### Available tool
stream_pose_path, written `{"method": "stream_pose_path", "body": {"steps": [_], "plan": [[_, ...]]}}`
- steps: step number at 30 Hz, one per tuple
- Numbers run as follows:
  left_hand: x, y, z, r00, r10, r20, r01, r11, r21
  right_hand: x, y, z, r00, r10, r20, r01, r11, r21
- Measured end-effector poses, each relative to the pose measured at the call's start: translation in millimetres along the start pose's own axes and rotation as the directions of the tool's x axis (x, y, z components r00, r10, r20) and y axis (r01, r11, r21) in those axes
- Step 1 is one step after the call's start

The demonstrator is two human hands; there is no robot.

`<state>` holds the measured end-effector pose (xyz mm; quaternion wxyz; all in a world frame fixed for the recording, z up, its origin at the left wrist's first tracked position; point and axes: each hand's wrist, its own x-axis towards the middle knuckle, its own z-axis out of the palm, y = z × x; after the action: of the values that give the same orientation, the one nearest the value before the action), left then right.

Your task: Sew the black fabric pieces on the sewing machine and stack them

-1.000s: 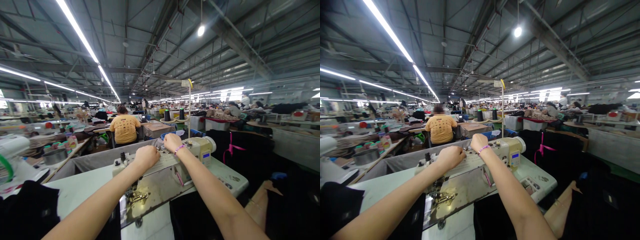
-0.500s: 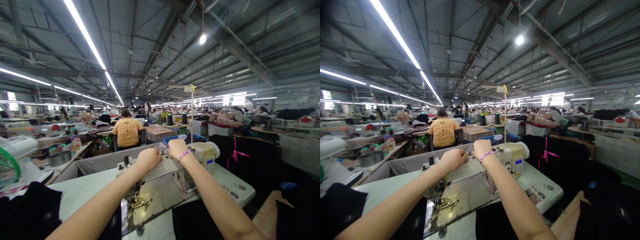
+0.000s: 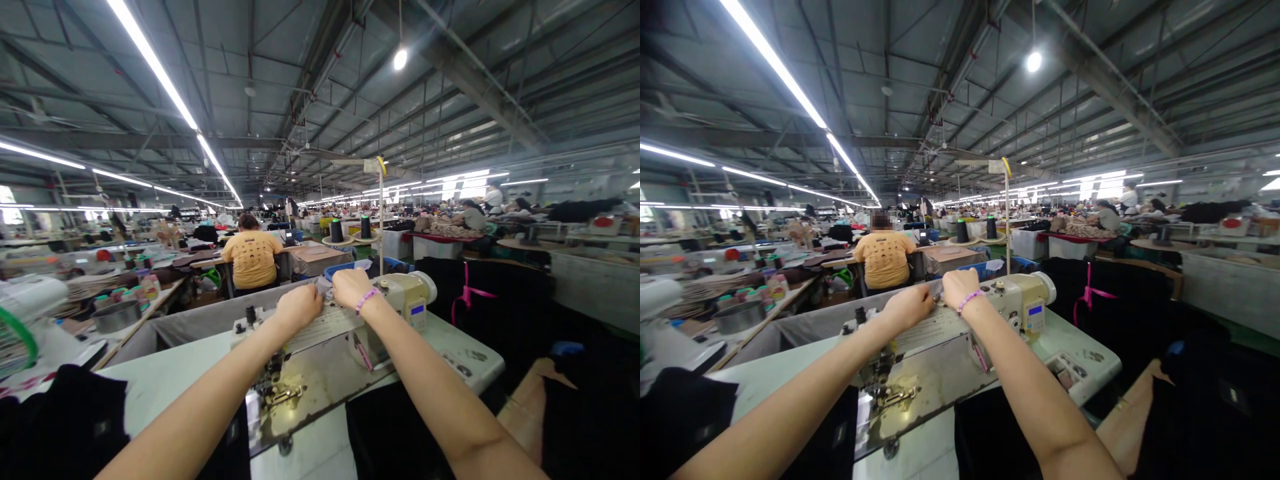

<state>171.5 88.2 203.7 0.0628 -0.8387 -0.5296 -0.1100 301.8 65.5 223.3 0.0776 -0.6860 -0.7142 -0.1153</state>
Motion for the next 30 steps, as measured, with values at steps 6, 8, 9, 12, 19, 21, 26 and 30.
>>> {"method": "stream_pose_path", "body": {"steps": [6,8,9,12,19,21,26,30], "plan": [[0.5,4.5,0.5,1.0,0.014,-0.004,-0.014,1.0,-0.01,1.6,0.5,0.5,1.0,-0.021,-0.017,0.02,1.0,-0.023],[0.7,5.4,0.3,1.0,0.024,-0.007,-0.024,1.0,-0.011,1.1,0.8,0.5,1.0,-0.011,-0.024,0.011,0.999,-0.033],[0.9,5.8,0.2,1.0,0.025,-0.011,-0.025,1.0,-0.011,0.9,1.0,0.5,1.0,-0.003,-0.027,0.002,0.999,-0.038],[1.3,6.4,0.3,1.0,0.018,-0.018,-0.019,1.0,-0.011,0.7,1.4,0.5,0.999,-0.01,-0.031,0.009,0.999,-0.041],[1.4,6.4,3.1,1.0,0.001,-0.024,-0.001,1.0,-0.006,1.5,3.0,2.2,0.999,0.011,-0.033,-0.012,0.999,-0.031],[2.6,6.6,3.0,1.0,-0.013,-0.026,0.013,1.0,-0.005,0.7,3.6,3.9,0.999,-0.005,-0.033,0.004,1.0,-0.019],[4.8,7.7,3.6,1.0,-0.01,-0.024,0.01,1.0,-0.015,-1.3,14.3,9.1,0.999,-0.006,-0.04,0.006,1.0,-0.001],[6.9,9.2,4.6,0.999,-0.038,-0.024,0.038,0.999,-0.024,3.5,13.4,13.0,0.997,0.01,-0.072,-0.008,1.0,0.022]]}}
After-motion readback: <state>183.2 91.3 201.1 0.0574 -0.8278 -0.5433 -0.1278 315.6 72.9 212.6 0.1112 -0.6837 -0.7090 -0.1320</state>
